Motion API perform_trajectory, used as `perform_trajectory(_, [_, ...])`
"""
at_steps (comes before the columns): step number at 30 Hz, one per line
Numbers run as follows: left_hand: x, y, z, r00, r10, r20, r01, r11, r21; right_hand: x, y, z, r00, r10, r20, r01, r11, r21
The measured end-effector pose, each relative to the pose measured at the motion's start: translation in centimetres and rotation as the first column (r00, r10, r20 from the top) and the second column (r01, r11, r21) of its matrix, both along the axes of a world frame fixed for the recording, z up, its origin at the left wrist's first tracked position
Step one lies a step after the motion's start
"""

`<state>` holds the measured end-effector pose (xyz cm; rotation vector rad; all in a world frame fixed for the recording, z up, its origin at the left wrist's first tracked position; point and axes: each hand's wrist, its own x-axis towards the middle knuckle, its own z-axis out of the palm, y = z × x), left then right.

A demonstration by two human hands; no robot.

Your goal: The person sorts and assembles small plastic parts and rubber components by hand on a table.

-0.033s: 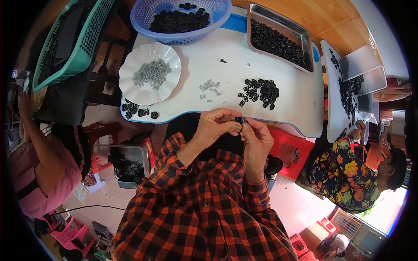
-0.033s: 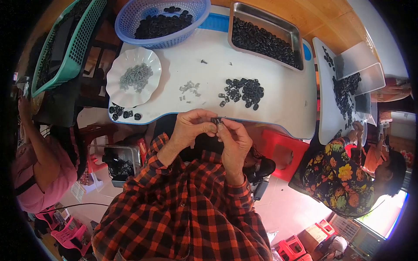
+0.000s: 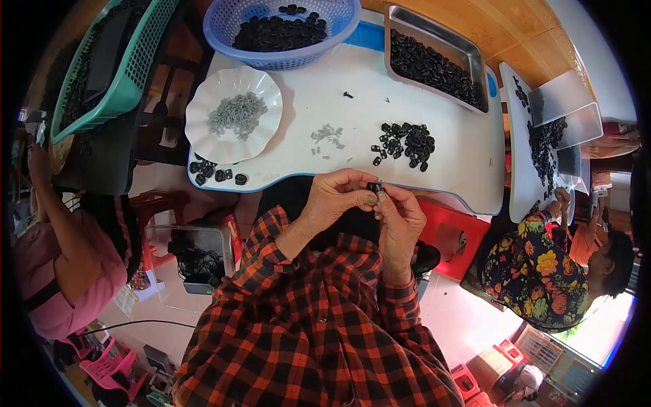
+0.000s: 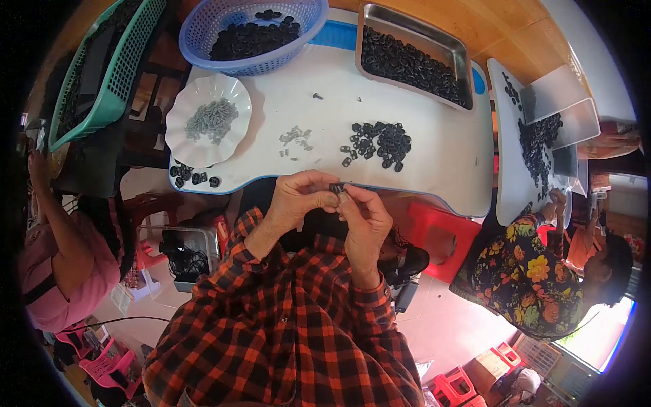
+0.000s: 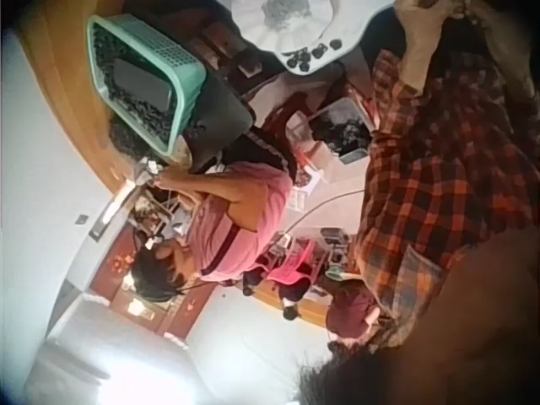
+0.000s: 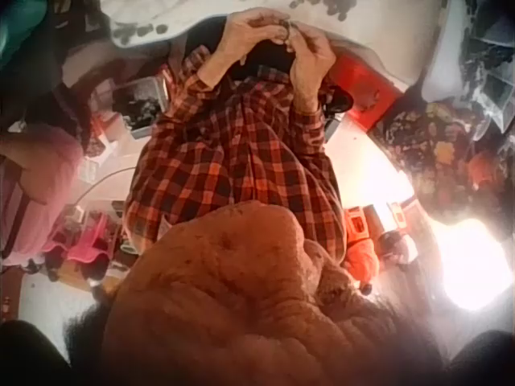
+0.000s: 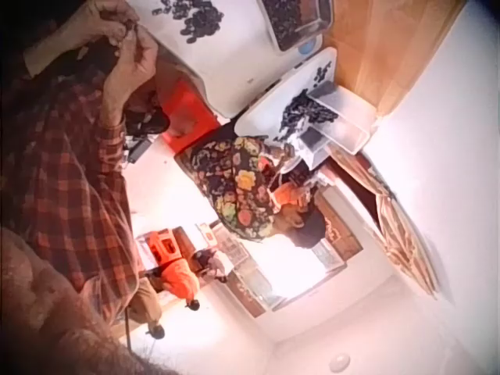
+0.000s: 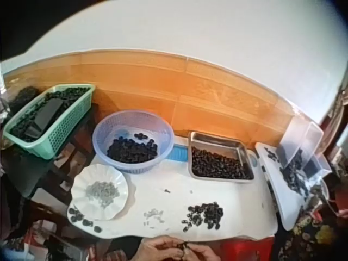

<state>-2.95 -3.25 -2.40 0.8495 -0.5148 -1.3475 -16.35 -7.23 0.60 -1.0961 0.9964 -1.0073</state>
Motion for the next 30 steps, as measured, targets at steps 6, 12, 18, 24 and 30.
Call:
perform_trajectory(6, [0.1, 0.0, 0.8, 0.986, -0.045, 0.161, 0.036, 0.998, 0.053, -0.2, -0.2, -0.3, 0.999, -0.004, -0.042, 0.005, 1.000, 0.013])
perform_trajectory(12, [-0.5, -0.1, -0.4, 0.990, 0.005, 0.138, -0.004, 1.000, -0.010, -0.3, -0.4, -0.6, 1.000, -0.020, -0.008, 0.020, 0.999, 0.040])
perform_trajectory(18, [-0.6, -0.1, -0.4, 0.999, -0.002, 0.045, 0.004, 0.999, -0.044, -0.4, -0.6, -0.4, 1.000, -0.019, 0.010, 0.018, 0.999, 0.051])
perform_trajectory(24, [-0.6, -0.2, -0.6, 0.999, -0.025, 0.040, 0.027, 0.998, -0.061, -0.4, -0.7, -0.4, 1.000, -0.021, 0.013, 0.020, 0.998, 0.058])
perform_trajectory(30, [-0.1, -0.1, -0.3, 0.998, -0.062, 0.012, 0.063, 0.995, -0.074, -0.5, -0.5, 0.3, 1.000, 0.017, -0.001, -0.017, 0.999, 0.051])
